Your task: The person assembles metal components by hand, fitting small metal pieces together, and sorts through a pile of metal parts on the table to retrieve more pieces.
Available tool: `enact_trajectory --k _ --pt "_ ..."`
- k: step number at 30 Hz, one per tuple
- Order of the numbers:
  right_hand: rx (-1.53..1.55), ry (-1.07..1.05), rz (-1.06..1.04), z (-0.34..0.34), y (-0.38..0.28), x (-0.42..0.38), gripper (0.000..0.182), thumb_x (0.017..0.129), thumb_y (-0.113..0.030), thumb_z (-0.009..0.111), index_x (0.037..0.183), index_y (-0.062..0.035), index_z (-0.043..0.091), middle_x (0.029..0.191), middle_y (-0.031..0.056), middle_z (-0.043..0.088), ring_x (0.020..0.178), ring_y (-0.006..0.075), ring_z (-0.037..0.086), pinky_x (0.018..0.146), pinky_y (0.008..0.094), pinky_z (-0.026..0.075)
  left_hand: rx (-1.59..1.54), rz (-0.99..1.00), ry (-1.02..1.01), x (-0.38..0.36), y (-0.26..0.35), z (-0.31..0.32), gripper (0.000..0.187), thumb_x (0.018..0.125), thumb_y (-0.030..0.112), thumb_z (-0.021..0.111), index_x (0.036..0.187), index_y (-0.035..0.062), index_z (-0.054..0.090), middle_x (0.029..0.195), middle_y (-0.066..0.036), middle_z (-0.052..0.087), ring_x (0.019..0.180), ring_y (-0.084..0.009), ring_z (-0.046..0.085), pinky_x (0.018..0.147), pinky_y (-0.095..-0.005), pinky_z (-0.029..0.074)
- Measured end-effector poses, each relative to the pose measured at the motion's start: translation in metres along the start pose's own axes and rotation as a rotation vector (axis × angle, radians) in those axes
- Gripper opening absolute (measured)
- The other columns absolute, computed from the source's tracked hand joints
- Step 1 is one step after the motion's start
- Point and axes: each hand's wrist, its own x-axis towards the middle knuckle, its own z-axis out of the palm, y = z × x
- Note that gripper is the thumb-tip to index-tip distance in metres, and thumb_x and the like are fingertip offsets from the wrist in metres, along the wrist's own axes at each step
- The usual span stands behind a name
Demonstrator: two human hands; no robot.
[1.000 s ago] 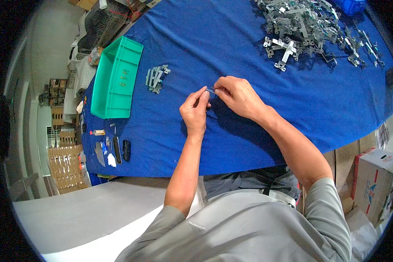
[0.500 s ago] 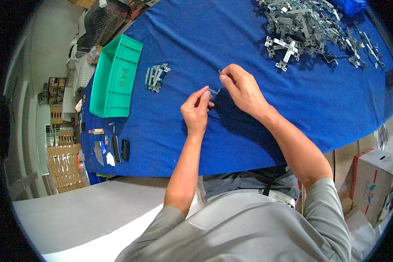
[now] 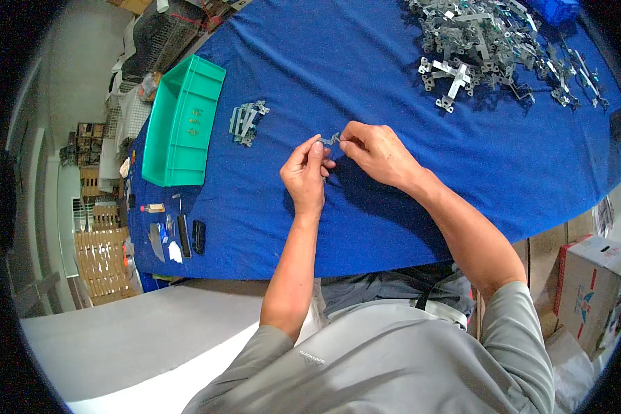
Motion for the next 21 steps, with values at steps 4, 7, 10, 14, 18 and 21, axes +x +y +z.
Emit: enact_trajectory --k 4,7,10,14,18,21 --pt "0.025 0.032 -0.022 -0.001 -0.002 -0.001 0.017 0.098 -0.014 0.065 0.098 0.0033 0.065 0.071 0.0048 0.06 0.064 0.0097 0.052 0.059 0.0314 0.043 0.021 0.001 0.003 0.0 -0.002 0.0 0.022 0.1 0.012 0.068 0.116 -0.0024 0.072 0.087 -0.01 0.073 0.063 -0.0101 0.066 0.051 -0.0196 0.047" --pt "-0.037 0.053 -0.039 -0.002 -0.002 -0.001 0.016 0.098 -0.013 0.066 0.098 0.0033 0.065 0.069 0.0048 0.058 0.063 0.0093 0.049 0.058 0.0313 0.042 0.001 -0.001 -0.007 0.0 0.0 0.0 0.022 0.1 0.013 0.068 0.116 -0.0023 0.073 0.086 -0.009 0.073 0.063 -0.0098 0.066 0.051 -0.0197 0.046" --pt "-0.062 0.037 -0.008 -0.005 -0.005 0.001 0.019 0.095 -0.016 0.066 0.096 0.0029 0.067 0.071 0.0185 0.065 0.063 0.0259 0.066 0.06 0.0406 0.049 0.007 -0.014 0.014 0.0 0.001 0.002 0.022 0.1 0.013 0.068 0.116 -0.0024 0.072 0.086 -0.01 0.073 0.063 -0.0097 0.066 0.05 -0.0199 0.046" --pt "-0.032 0.023 -0.027 -0.004 -0.011 -0.002 0.018 0.095 -0.015 0.065 0.096 0.003 0.067 0.074 0.0207 0.066 0.066 0.0297 0.068 0.062 0.0416 0.05 0.026 -0.005 0.003 0.0 0.001 0.001 0.023 0.101 0.012 0.068 0.117 -0.0027 0.072 0.086 -0.01 0.073 0.064 -0.0096 0.065 0.051 -0.02 0.046" --pt "-0.057 0.024 -0.032 -0.004 -0.012 -0.002 0.019 0.095 -0.015 0.065 0.096 0.0033 0.066 0.078 0.0222 0.068 0.07 0.0339 0.069 0.065 0.0431 0.051 0.045 0.01 -0.011 -0.001 0.001 0.001 0.023 0.101 0.012 0.068 0.117 -0.0031 0.072 0.086 -0.009 0.072 0.064 -0.0093 0.065 0.051 -0.0198 0.047" --pt "-0.083 0.026 -0.056 -0.005 -0.012 -0.002 0.018 0.095 -0.015 0.065 0.096 0.003 0.066 0.081 0.0226 0.069 0.074 0.0369 0.069 0.067 0.0445 0.052 0.038 0.019 -0.008 -0.001 0.0 0.001 0.023 0.1 0.012 0.069 0.117 -0.0032 0.072 0.086 -0.009 0.073 0.064 -0.0089 0.065 0.052 -0.0196 0.047"
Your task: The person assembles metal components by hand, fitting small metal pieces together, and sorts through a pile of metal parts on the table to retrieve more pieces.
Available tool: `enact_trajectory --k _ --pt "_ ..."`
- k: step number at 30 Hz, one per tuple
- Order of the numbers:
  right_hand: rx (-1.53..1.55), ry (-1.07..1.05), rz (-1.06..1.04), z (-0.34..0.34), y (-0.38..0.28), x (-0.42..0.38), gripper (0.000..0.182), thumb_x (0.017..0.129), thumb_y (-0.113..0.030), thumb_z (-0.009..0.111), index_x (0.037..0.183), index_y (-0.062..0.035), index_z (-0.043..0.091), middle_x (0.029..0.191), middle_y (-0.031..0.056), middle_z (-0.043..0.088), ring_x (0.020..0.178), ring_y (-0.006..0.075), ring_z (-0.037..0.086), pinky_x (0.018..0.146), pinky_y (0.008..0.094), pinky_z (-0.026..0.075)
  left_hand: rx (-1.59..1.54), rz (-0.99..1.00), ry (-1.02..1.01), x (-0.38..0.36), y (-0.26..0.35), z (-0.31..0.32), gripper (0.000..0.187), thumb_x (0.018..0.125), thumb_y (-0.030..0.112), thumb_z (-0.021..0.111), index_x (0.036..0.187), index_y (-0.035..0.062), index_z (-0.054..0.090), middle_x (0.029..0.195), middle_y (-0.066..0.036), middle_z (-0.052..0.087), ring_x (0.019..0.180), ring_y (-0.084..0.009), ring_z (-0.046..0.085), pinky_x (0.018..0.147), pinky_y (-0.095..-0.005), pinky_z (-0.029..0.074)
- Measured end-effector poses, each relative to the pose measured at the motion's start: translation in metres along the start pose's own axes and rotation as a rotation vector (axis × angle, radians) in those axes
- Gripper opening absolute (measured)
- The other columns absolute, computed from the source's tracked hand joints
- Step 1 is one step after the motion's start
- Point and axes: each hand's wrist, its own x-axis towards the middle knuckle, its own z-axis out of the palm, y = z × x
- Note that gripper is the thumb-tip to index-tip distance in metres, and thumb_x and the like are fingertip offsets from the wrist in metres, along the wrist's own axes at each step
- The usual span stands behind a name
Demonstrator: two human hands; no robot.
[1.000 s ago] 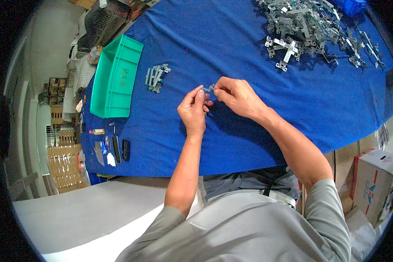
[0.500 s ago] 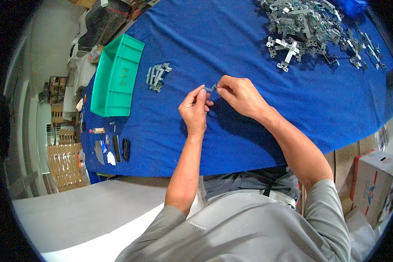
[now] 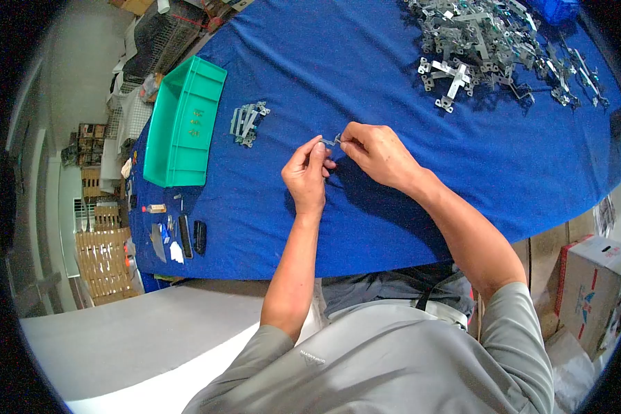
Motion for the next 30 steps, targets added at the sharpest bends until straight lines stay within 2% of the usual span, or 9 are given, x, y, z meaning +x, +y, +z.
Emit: enact_trajectory --k 4,7,10,13,17,20,23,27,30 --pt "-0.065 0.041 -0.066 0.001 0.003 0.0 0.015 0.094 -0.013 0.066 0.095 0.0016 0.065 0.086 0.0225 0.069 0.081 0.0398 0.07 0.069 0.0462 0.053 0.048 0.022 0.001 0.0 -0.001 0.0 0.022 0.098 0.012 0.071 0.115 -0.0024 0.074 0.086 -0.007 0.073 0.064 -0.0077 0.064 0.052 -0.0194 0.046" --pt "-0.126 0.08 -0.117 0.005 0.011 0.0 0.013 0.093 -0.012 0.066 0.094 0.0007 0.063 0.087 0.0214 0.069 0.082 0.0396 0.07 0.07 0.0461 0.054 0.06 0.025 0.015 0.001 0.002 0.001 0.016 0.096 0.007 0.072 0.109 -0.0002 0.077 0.082 -0.001 0.07 0.064 -0.0056 0.06 0.057 -0.0213 0.048" --pt "-0.116 0.109 -0.127 0.007 0.011 0.0 0.013 0.093 -0.011 0.066 0.094 0.001 0.062 0.087 0.0206 0.069 0.082 0.0407 0.069 0.07 0.046 0.054 0.088 0.017 0.025 0.001 0.003 0.003 0.016 0.095 0.005 0.072 0.108 -0.0008 0.077 0.082 -0.001 0.07 0.064 -0.0058 0.059 0.058 -0.0221 0.049" --pt "0.063 0.122 -0.023 0.009 0.004 -0.001 0.013 0.092 -0.01 0.067 0.095 0.0014 0.062 0.088 0.0204 0.069 0.079 0.0402 0.069 0.069 0.0453 0.054 0.15 0.046 -0.01 0.002 -0.004 -0.001 0.018 0.096 0.009 0.072 0.112 0.001 0.077 0.084 -0.002 0.07 0.065 -0.0058 0.061 0.055 -0.0201 0.047" --pt "-0.002 0.075 -0.078 0.005 0.0 -0.001 0.014 0.092 -0.011 0.069 0.098 0.0005 0.064 0.084 0.0191 0.066 0.075 0.0348 0.066 0.067 0.0434 0.052 0.182 0.108 -0.049 0.001 -0.002 -0.001 0.019 0.095 0.005 0.072 0.112 -0.0012 0.076 0.089 -0.003 0.07 0.069 -0.0067 0.062 0.062 -0.0225 0.052" --pt "-0.07 0.107 -0.122 0.006 0.008 0.002 0.014 0.092 -0.012 0.07 0.099 -0.0003 0.066 0.084 0.0171 0.062 0.074 0.0298 0.063 0.067 0.0404 0.05 0.255 0.154 -0.063 0.001 0.002 0.001 0.017 0.094 0.004 0.073 0.11 -0.0004 0.078 0.084 -0.003 0.069 0.068 -0.0072 0.061 0.062 -0.0232 0.05" --pt "0.013 0.153 -0.088 0.002 -0.002 0.001 0.012 0.094 -0.011 0.068 0.097 0.0004 0.065 0.089 0.0144 0.059 0.076 0.0264 0.059 0.068 0.037 0.048 0.348 0.281 -0.063 0.002 0.008 0.004 0.015 0.091 0.003 0.074 0.105 -0.0016 0.078 0.082 -0.007 0.071 0.07 -0.0101 0.064 0.063 -0.0268 0.051" --pt "-0.028 0.223 -0.19 0.011 0.007 0.006 0.011 0.096 -0.01 0.067 0.097 0.0013 0.065 0.087 0.0119 0.058 0.073 0.023 0.057 0.065 0.0355 0.047 0.427 0.438 -0.057 0.006 0.013 0.003 0.013 0.089 0.002 0.074 0.101 -0.0023 0.077 0.088 -0.012 0.074 0.074 -0.019 0.07 0.066 -0.0316 0.055" --pt "0.086 0.193 -0.112 0.012 0.008 0.004 0.011 0.096 -0.009 0.067 0.095 0.0014 0.064 0.085 0.0114 0.057 0.072 0.0216 0.056 0.065 0.0359 0.046 0.532 0.484 -0.224 0.006 0.018 0.001 0.012 0.087 0.002 0.075 0.098 -0.0028 0.076 0.091 -0.015 0.074 0.077 -0.0268 0.073 0.068 -0.035 0.057"
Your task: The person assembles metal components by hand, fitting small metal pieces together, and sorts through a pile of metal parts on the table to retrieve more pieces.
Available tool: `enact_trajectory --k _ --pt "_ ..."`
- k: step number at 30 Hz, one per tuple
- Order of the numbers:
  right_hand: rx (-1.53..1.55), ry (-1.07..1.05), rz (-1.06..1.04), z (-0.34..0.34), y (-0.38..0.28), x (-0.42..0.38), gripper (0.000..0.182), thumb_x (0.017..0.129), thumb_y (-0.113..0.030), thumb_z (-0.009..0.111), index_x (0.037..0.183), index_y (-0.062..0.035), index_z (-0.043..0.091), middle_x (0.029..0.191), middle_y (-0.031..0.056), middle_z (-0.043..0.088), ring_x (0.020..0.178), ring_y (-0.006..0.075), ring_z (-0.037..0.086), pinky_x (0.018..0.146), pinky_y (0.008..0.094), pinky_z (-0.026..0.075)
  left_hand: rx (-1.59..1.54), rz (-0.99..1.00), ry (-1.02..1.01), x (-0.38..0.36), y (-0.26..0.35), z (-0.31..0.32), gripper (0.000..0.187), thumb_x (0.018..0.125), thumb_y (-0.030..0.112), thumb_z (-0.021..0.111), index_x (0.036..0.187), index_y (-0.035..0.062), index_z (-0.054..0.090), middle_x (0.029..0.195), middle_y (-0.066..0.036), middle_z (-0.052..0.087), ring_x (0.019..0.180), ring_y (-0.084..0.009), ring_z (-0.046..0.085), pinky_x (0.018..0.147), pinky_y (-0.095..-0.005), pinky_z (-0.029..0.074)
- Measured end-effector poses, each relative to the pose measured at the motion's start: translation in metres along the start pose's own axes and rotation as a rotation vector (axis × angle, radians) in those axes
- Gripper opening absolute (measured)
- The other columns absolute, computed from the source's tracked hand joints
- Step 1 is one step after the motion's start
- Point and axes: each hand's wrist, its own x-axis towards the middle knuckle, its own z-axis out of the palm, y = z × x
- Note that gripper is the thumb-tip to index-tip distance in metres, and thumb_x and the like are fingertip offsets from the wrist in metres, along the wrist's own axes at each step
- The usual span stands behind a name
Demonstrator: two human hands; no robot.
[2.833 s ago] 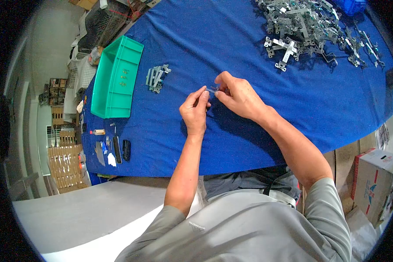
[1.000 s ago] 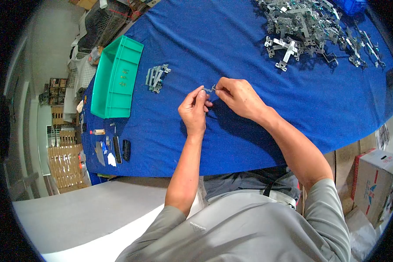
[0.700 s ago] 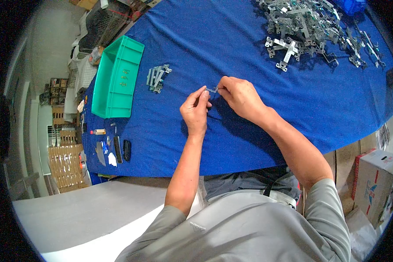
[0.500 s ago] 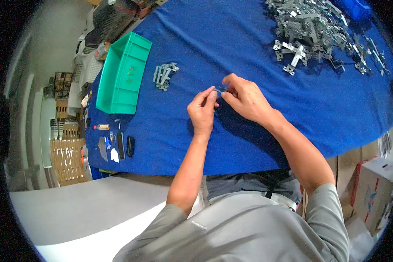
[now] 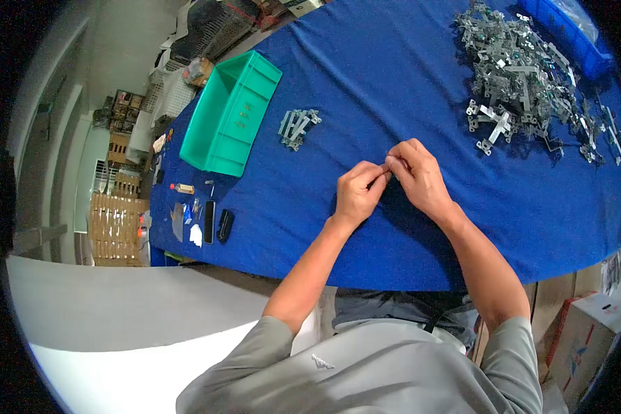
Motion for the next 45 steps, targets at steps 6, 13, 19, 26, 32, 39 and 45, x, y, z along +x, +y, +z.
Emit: enact_trajectory --k 6,13,19,26,32,39,45 --pt "-0.044 0.078 0.038 -0.005 0.009 0.003 0.014 0.097 -0.013 0.065 0.094 0.0012 0.064 0.083 0.013 0.058 0.074 0.0238 0.058 0.069 0.0373 0.047 0.457 0.036 0.232 0.035 -0.037 -0.034 0.013 0.089 0.012 0.074 0.098 0.0035 0.077 0.091 -0.012 0.072 0.087 -0.0314 0.068 0.077 -0.0418 0.054" --pt "-0.1 -0.029 0.028 -0.005 0.001 0.001 0.016 0.097 -0.015 0.065 0.093 0.0007 0.064 0.084 0.0149 0.059 0.074 0.0295 0.06 0.069 0.0409 0.048 0.844 0.083 0.135 0.068 -0.128 -0.08 0.047 0.081 0.037 0.081 0.12 0.0112 0.073 0.138 -0.018 0.057 0.137 -0.0421 0.044 0.114 -0.0559 0.035" --pt "-0.094 -0.006 -0.043 0.001 0.009 0.005 0.016 0.096 -0.016 0.064 0.093 -0.0001 0.065 0.087 0.0177 0.062 0.083 0.0351 0.063 0.075 0.0444 0.051 0.866 -0.135 -0.179 0.089 -0.16 -0.11 0.07 0.086 0.059 0.07 0.141 0.0177 0.062 0.149 -0.019 0.053 0.144 -0.0407 0.041 0.117 -0.0594 0.032" --pt "-0.108 0.007 -0.058 -0.002 0.016 0.001 0.017 0.096 -0.018 0.063 0.094 -0.0008 0.064 0.092 0.0192 0.064 0.09 0.0391 0.064 0.08 0.0478 0.052 0.897 -0.297 -0.078 0.1 -0.206 -0.124 0.055 0.092 0.054 0.065 0.132 0.0156 0.069 0.138 -0.015 0.064 0.134 -0.0386 0.051 0.11 -0.0532 0.043" --pt "-0.22 -0.07 -0.046 0.003 0.021 -0.001 0.017 0.097 -0.021 0.063 0.097 -0.0041 0.064 0.094 0.0182 0.064 0.091 0.0395 0.066 0.079 0.052 0.054 0.933 0.072 0.084 0.124 -0.162 -0.103 0.063 0.088 0.052 0.074 0.133 0.0084 0.067 0.142 -0.023 0.058 0.136 -0.0414 0.049 0.112 -0.0559 0.04" --pt "-0.341 -0.047 -0.179 0.018 0.044 -0.009 0.015 0.094 -0.019 0.064 0.101 -0.0057 0.066 0.098 0.0191 0.068 0.086 0.0426 0.068 0.07 0.0531 0.056 0.269 0.409 -0.202 0.144 0.058 0.047 0.043 0.085 0.036 0.079 0.115 0.0044 0.074 0.123 -0.014 0.07 0.117 -0.0318 0.065 0.1 -0.043 0.053" --pt "-0.149 -0.147 -0.036 -0.001 0.015 -0.002 0.023 0.093 -0.02 0.062 0.107 -0.0049 0.07 0.102 0.0208 0.074 0.094 0.0426 0.071 0.078 0.0541 0.056 0.222 0.53 -0.193 0.181 0.121 0.126 0.084 0.083 0.044 0.079 0.151 0.0081 0.047 0.156 -0.032 0.037 0.14 -0.0488 0.042 0.111 -0.0513 0.044"
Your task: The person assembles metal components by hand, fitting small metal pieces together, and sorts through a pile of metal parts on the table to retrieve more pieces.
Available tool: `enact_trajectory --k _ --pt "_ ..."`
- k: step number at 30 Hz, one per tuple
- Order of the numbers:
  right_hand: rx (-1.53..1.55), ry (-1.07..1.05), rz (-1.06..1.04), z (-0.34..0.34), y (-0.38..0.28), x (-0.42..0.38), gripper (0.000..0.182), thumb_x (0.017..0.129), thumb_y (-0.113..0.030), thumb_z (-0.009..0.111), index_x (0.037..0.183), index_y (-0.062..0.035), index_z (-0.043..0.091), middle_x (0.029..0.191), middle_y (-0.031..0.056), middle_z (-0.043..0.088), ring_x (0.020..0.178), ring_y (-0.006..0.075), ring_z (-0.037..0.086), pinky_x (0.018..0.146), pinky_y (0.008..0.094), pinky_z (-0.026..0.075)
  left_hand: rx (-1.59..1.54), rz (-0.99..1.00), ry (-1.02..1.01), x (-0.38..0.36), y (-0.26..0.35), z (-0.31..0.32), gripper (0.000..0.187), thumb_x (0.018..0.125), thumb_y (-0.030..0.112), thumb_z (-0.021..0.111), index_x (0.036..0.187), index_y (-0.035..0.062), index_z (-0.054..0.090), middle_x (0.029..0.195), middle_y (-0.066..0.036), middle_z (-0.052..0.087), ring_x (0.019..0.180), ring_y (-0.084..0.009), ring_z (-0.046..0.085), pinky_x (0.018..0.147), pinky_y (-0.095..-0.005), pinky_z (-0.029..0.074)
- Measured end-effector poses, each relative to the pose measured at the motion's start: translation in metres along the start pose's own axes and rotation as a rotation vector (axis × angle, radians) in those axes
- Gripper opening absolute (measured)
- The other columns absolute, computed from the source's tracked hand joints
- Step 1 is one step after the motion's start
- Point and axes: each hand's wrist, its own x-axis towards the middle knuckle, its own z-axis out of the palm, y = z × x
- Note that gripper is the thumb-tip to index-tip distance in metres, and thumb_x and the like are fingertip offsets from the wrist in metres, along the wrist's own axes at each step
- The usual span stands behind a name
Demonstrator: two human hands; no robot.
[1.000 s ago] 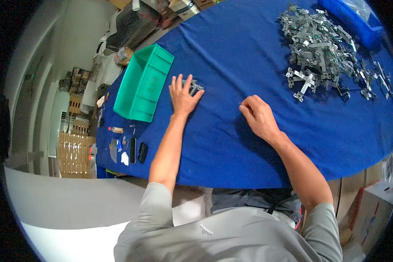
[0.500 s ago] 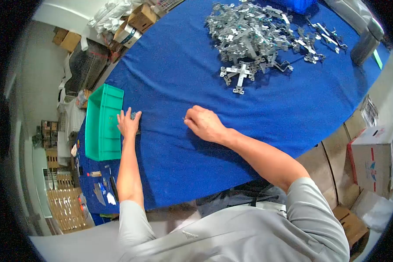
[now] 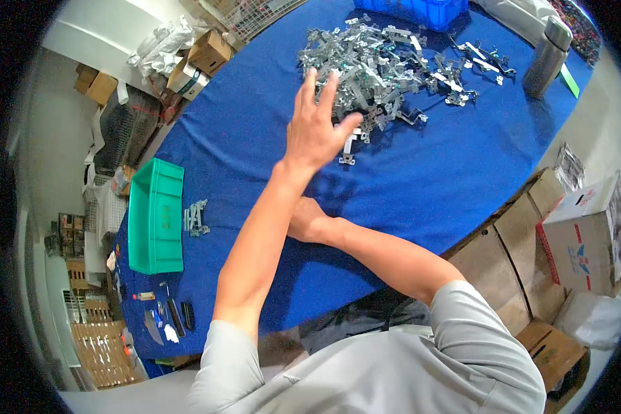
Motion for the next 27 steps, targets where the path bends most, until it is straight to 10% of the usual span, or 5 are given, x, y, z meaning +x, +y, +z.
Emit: enact_trajectory --k 9,14,16,19,27 --pt "-0.068 0.034 -0.046 0.022 0.019 0.0 0.023 0.092 -0.021 0.061 0.108 -0.007 0.071 0.107 0.021 0.074 0.096 0.0435 0.071 0.074 0.0526 0.058 0.038 -0.13 -0.137 0.042 -0.02 0.042 0.069 0.087 0.048 0.073 0.143 0.0109 0.059 0.154 -0.028 0.045 0.142 -0.0462 0.043 0.117 -0.0495 0.039" --pt "0.156 0.127 -0.217 0.017 0.017 -0.003 0.018 0.092 -0.024 0.066 0.1 -0.0082 0.063 0.095 0.014 0.059 0.09 0.0309 0.056 0.081 0.0452 0.045 0.052 0.026 0.013 0.008 0.009 0.045 0.035 0.088 0.013 0.067 0.122 0.0089 0.071 0.137 -0.019 0.063 0.134 -0.0448 0.05 0.112 -0.0487 0.044" --pt "0.103 0.223 -0.393 0.029 0.024 -0.001 0.02 0.092 -0.021 0.066 0.087 -0.0088 0.051 0.079 0.0075 0.038 0.071 0.0256 0.04 0.065 0.0438 0.036 0.067 0.123 0.041 0.003 0.018 0.043 0.038 0.083 0.005 0.065 0.12 0.0065 0.071 0.132 -0.016 0.065 0.132 -0.0424 0.052 0.111 -0.0458 0.047" --pt "-0.113 0.122 -0.244 0.041 0.042 -0.006 0.019 0.096 -0.027 0.064 0.097 -0.0089 0.062 0.096 0.0113 0.059 0.094 0.0264 0.056 0.087 0.0438 0.045 0.001 0.171 -0.016 0.002 0.032 0.032 0.042 0.08 0.001 0.063 0.121 0.0065 0.071 0.131 -0.01 0.067 0.131 -0.036 0.055 0.107 -0.0425 0.05" --pt "0.006 0.175 -0.35 0.024 0.024 -0.004 0.018 0.098 -0.017 0.061 0.09 -0.0062 0.049 0.084 0.0082 0.041 0.072 0.0262 0.043 0.064 0.0428 0.038 -0.131 0.275 0.055 0.028 0.031 0.045 0.043 0.082 0.001 0.065 0.125 0.0074 0.069 0.135 -0.015 0.063 0.131 -0.0359 0.054 0.111 -0.0429 0.047"
